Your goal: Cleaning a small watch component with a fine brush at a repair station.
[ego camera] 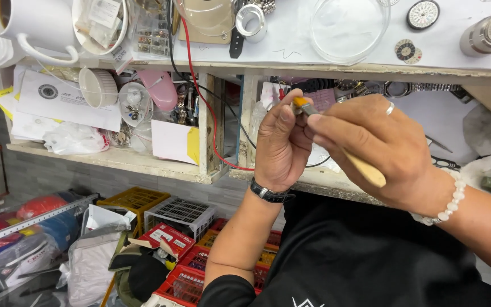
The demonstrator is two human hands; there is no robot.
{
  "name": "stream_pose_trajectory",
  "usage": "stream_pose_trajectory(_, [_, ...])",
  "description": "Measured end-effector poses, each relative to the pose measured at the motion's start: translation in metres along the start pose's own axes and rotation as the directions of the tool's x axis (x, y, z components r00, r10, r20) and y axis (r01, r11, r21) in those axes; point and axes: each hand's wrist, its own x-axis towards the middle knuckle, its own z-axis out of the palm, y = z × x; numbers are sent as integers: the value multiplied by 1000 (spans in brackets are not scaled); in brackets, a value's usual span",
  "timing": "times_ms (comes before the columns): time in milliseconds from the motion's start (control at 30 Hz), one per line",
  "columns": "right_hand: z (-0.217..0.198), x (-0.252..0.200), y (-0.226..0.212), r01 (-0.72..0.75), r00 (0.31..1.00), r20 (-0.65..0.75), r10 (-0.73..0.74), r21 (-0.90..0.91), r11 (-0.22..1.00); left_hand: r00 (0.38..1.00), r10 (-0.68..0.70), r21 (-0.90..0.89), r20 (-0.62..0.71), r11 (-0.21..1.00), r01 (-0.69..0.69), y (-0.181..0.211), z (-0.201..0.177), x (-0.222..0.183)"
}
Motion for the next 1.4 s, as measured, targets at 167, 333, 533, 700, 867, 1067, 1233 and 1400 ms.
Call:
stream_pose_trajectory(167, [1,-7,1,-63,998,22,61,76,995,1000,9,59,-3,998,-9,0,-4,-1])
stream_pose_trajectory(333, [-5,4,-3,-114,993,28,112,127,985,1000,22,89,20,996,-24,1,-1,-2])
stream_pose_trajectory(533, [-16,5,-4,-125,992,-11,125,42,991,999,30,126,12,992,-32,-1,-6,0])
stream_pose_trajectory(700, [-17,13,-3,-118,992,-33,126,184,976,998,44,90,51,995,-49,-2,-4,-1])
stream_pose_trajectory(867, [-10,7,-2,-21,999,-29,21,-18,1000,999,47,97,15,994,-48,-3,-5,-1])
stream_pose_trajectory(1067, [-17,-4,-3,-61,998,-14,61,1,998,997,58,153,-46,987,-50,-9,-10,-2])
stream_pose_trajectory(1233, [-70,-69,0,-80,995,-65,81,17,997,996,-63,123,64,991,55,-3,-8,-6])
stream_pose_trajectory(1400, [-158,-129,38,-196,931,-329,162,-75,978,997,-81,223,13,972,76,-8,-17,-8])
